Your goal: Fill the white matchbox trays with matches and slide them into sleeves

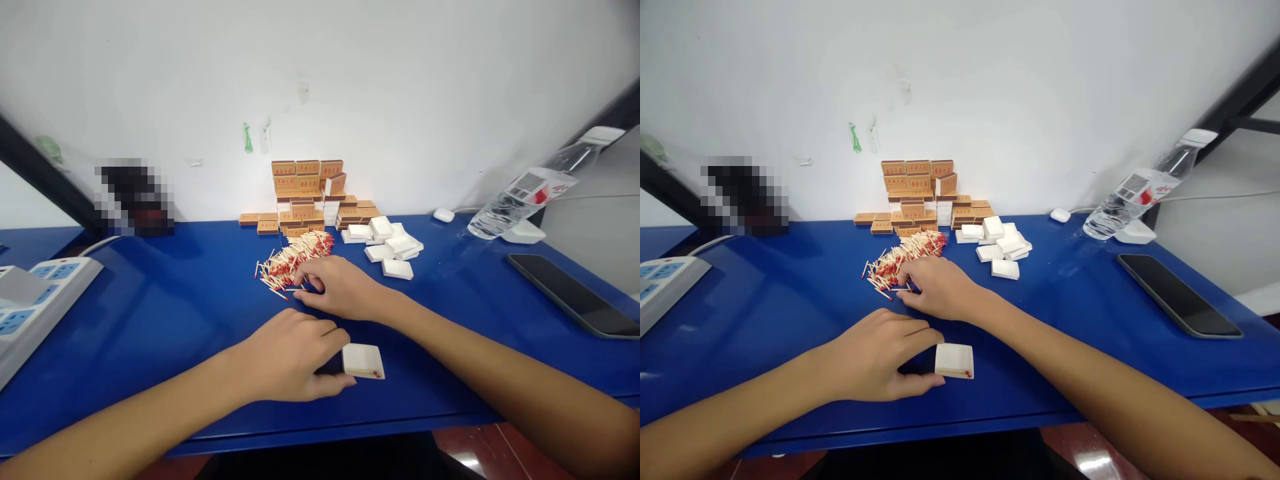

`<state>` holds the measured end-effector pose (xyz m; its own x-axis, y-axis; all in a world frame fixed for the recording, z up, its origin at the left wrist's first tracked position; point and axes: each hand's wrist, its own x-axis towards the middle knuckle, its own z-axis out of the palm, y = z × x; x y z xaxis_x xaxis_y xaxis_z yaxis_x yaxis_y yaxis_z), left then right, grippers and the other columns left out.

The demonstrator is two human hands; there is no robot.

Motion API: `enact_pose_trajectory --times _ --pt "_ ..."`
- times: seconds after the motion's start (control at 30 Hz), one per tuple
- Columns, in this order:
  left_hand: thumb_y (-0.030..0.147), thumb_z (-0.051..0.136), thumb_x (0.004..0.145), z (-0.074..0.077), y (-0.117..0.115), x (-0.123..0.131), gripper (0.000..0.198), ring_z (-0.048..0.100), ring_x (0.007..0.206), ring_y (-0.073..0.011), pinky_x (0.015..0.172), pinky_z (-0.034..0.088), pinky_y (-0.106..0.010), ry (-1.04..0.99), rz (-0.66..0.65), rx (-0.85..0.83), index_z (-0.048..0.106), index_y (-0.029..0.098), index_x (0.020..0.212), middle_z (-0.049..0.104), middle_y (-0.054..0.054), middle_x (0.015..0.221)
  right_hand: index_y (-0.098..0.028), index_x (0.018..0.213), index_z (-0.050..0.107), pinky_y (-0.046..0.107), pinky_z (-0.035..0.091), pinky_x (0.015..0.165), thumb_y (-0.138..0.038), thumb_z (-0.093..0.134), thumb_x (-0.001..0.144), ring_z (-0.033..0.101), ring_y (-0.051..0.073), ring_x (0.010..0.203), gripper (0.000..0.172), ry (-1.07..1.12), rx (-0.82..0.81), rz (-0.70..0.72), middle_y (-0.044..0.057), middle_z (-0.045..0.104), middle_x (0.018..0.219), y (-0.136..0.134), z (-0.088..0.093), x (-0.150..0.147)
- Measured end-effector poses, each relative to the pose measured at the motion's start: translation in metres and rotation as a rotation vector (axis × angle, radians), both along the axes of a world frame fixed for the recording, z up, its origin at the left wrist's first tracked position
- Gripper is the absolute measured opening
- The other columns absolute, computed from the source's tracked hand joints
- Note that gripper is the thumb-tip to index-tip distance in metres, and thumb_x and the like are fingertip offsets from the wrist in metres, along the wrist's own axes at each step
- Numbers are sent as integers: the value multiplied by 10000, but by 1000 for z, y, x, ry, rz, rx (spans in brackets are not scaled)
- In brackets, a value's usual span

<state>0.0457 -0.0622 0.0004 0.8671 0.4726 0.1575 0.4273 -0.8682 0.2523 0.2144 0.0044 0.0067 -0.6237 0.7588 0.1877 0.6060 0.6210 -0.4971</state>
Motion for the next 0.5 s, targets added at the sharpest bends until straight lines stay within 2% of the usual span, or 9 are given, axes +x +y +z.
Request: enact_pose_trajectory --times 0.17,0.37,0.5 --pt "493 658 938 -2 6 -3 329 708 742 -224 612 448 -352 3 40 43 711 177 1016 717 0 803 -177 832 686 274 307 634 -193 682 888 462 105 646 59 -46 -28 -2 -32 579 690 2 -2 -1" --pt "510 606 953 0 11 -6 340 733 789 -244 576 437 -341 38 317 71 705 192 1021 756 -27 904 -187 854 663 272 276 581 -275 642 956 384 99 573 136 32 -82 -61 -67 460 626 1 12 41" --pt "522 602 951 3 18 -6 353 735 817 -236 582 439 -327 35 411 31 703 206 1071 767 -26 948 -203 862 673 271 265 548 -339 631 961 375 109 559 173 11 -179 -57 -73 397 614 -11 26 58"
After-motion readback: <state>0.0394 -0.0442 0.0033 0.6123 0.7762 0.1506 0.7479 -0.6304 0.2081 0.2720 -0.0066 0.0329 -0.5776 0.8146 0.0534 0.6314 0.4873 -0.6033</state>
